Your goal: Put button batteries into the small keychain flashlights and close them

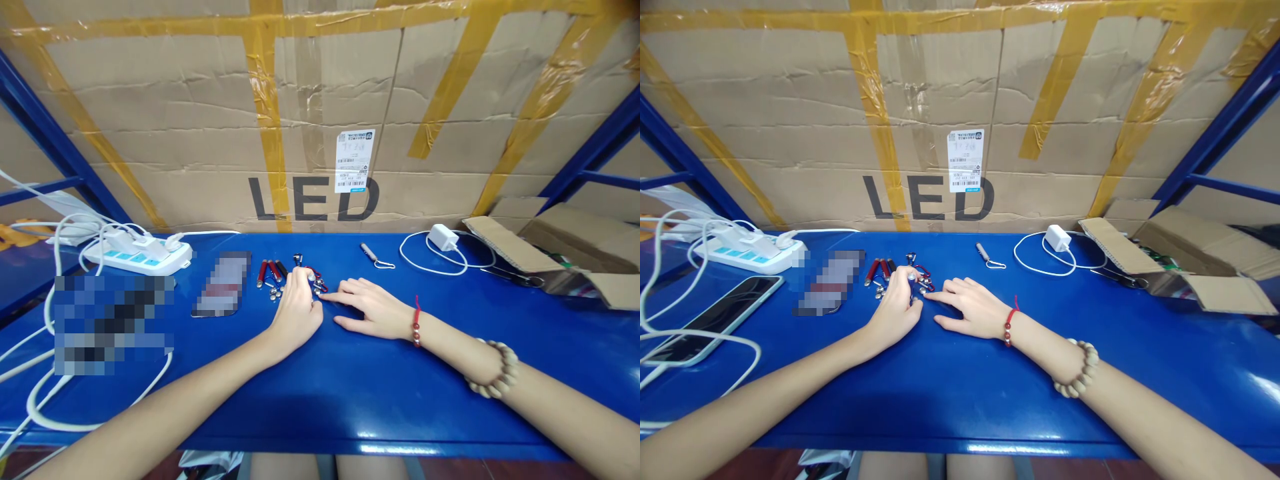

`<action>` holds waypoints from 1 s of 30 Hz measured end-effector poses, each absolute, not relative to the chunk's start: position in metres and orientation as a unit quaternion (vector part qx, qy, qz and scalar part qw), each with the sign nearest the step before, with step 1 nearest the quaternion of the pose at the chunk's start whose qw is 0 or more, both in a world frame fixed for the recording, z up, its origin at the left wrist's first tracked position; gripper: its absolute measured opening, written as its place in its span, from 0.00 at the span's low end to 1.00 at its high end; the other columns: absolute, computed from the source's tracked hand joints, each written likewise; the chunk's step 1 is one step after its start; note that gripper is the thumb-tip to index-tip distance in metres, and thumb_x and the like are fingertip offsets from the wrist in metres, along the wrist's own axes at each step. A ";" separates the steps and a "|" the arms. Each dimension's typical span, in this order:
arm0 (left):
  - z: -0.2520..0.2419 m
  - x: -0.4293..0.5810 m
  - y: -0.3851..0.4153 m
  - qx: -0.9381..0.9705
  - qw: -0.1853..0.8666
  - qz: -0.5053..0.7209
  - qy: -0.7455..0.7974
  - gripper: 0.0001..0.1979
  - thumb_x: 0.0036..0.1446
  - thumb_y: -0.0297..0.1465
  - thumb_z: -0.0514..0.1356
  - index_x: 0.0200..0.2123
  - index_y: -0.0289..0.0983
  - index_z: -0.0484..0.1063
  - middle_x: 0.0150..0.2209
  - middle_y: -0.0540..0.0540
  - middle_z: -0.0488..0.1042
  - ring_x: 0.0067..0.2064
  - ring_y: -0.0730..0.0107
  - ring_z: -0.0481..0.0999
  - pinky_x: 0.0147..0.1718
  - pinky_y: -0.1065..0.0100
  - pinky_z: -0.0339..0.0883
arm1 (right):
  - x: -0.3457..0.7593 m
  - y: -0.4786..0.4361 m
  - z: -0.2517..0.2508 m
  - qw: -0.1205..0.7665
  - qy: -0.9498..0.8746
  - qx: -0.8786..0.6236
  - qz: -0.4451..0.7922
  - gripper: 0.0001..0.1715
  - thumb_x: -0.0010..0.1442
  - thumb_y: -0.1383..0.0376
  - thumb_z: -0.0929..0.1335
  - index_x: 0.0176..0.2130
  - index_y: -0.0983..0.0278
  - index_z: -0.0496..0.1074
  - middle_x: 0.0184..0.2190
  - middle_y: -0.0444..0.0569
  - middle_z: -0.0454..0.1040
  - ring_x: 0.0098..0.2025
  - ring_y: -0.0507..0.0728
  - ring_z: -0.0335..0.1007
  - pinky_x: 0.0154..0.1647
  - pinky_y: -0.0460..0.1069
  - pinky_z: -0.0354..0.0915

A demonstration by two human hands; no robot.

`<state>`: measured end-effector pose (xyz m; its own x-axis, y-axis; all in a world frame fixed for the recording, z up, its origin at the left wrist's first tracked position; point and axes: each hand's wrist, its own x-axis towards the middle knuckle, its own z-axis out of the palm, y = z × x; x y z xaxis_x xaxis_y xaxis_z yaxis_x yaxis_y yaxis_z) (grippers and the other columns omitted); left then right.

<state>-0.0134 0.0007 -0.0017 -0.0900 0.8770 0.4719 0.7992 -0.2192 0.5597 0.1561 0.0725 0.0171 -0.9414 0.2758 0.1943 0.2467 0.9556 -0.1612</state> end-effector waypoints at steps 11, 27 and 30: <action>-0.005 -0.014 0.003 0.710 0.085 0.421 0.558 0.23 0.36 0.13 0.45 0.37 0.37 0.52 0.39 0.43 0.59 0.44 0.63 0.61 0.46 0.59 0.58 | 0.155 0.074 0.015 0.109 -0.982 -0.133 0.072 0.25 0.62 0.55 0.59 0.56 0.61 0.61 0.37 0.51 0.67 0.40 0.57 0.62 0.39 0.52 0.58; -0.005 -0.015 0.005 0.715 0.118 0.454 0.519 0.20 0.39 0.14 0.47 0.37 0.38 0.52 0.39 0.44 0.59 0.42 0.66 0.63 0.44 0.61 0.60 | 0.155 0.074 0.016 0.128 -0.977 -0.140 0.094 0.23 0.62 0.57 0.59 0.55 0.61 0.61 0.36 0.50 0.68 0.39 0.56 0.63 0.38 0.51 0.59; 0.002 -0.012 0.001 0.689 0.166 0.450 0.543 0.21 0.38 0.14 0.47 0.37 0.39 0.52 0.38 0.46 0.59 0.36 0.70 0.63 0.40 0.64 0.62 | 0.155 0.074 0.016 0.117 -0.981 -0.138 0.077 0.24 0.63 0.57 0.58 0.56 0.60 0.60 0.36 0.50 0.67 0.38 0.56 0.62 0.38 0.51 0.59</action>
<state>-0.0123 0.0011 0.0016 0.0052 0.8985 0.4390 0.5994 -0.3542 0.7178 0.1554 0.0737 0.0159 -0.9347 0.2879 0.2086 0.2519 0.9503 -0.1828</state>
